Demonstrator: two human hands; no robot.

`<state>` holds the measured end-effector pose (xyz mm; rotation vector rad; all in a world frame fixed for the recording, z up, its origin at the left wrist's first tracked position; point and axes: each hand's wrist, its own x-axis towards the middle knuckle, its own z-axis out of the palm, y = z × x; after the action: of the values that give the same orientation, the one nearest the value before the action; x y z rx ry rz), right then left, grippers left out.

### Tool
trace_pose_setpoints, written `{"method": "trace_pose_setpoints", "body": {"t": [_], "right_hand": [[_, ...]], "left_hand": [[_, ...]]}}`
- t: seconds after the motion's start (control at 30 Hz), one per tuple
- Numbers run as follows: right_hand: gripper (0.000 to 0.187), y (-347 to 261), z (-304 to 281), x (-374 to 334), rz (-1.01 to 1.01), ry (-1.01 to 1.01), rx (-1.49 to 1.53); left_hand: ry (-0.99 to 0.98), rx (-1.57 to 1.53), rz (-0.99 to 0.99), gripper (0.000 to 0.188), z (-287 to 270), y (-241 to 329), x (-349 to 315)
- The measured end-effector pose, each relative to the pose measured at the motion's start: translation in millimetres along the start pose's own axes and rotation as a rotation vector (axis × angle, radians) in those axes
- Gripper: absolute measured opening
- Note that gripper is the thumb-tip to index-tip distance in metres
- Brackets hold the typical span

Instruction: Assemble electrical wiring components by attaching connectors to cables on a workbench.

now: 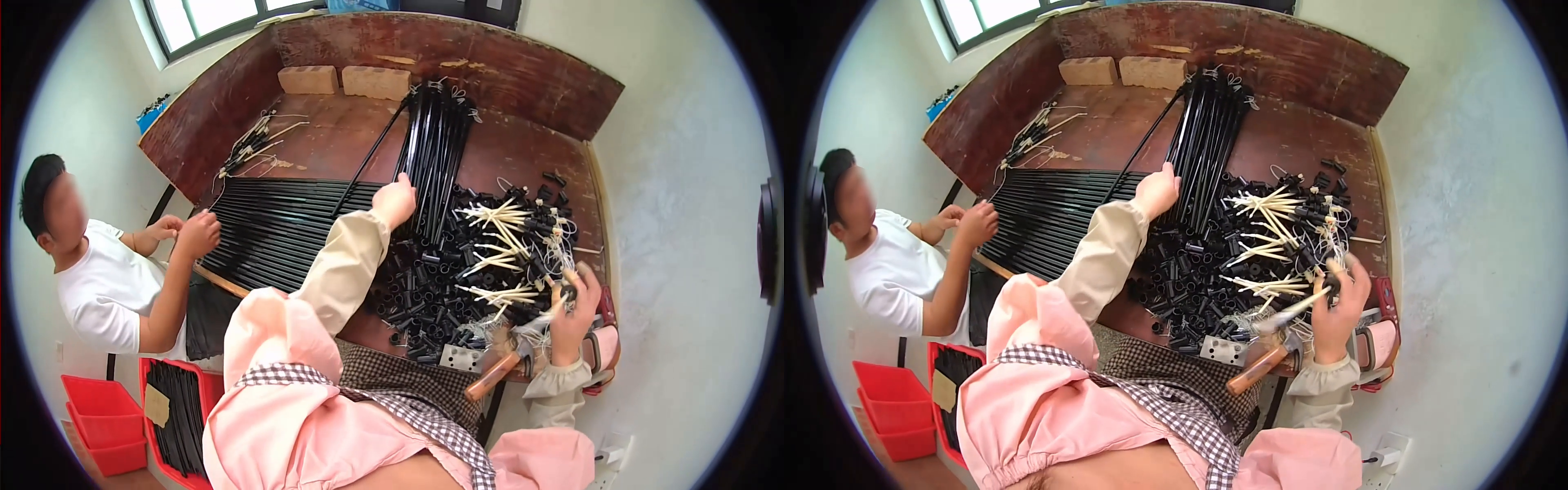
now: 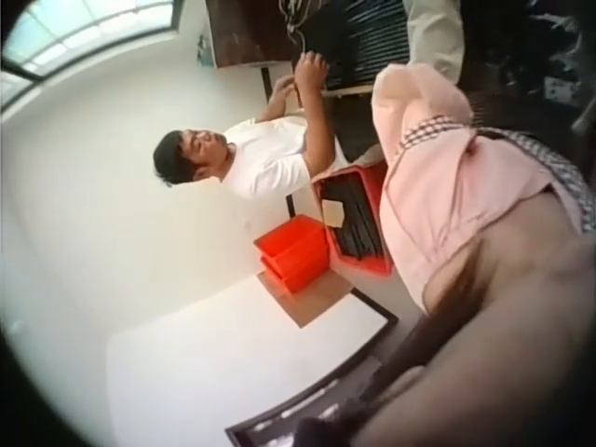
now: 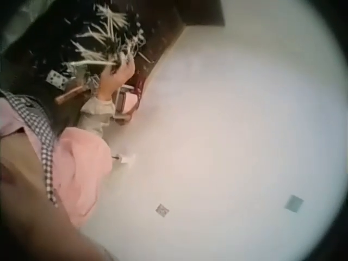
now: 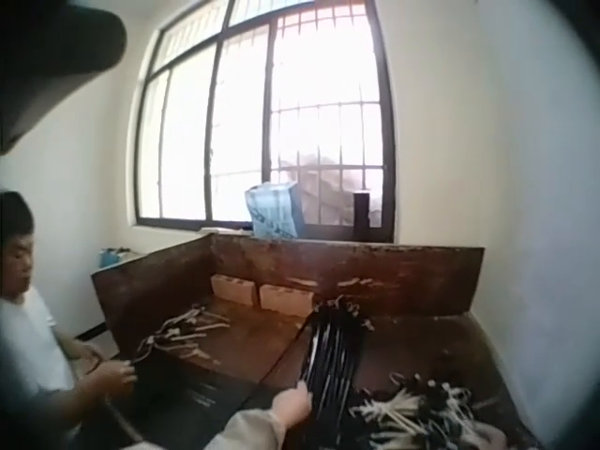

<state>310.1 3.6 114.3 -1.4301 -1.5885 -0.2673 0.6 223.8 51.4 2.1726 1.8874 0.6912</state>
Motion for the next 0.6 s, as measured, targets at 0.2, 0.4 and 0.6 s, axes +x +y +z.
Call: {"method": "trace_pose_setpoints", "body": {"t": [0.2,0.4,0.6], "right_hand": [[0.04,-3,-15,-6,0.159,-0.362,0.007],[0.048,-63,-15,-3,-0.112,-0.309,-0.312],[0.035,-124,-22,-41,-0.45,-0.87,0.303]], "left_hand": [[-0.054,0.041,0.005,0.038,10,-16,4],[0.447,-0.366,0.412,0.03,-93,55,-90],[-0.264,-0.148,0.674,0.054,-128,108,-253]]}}
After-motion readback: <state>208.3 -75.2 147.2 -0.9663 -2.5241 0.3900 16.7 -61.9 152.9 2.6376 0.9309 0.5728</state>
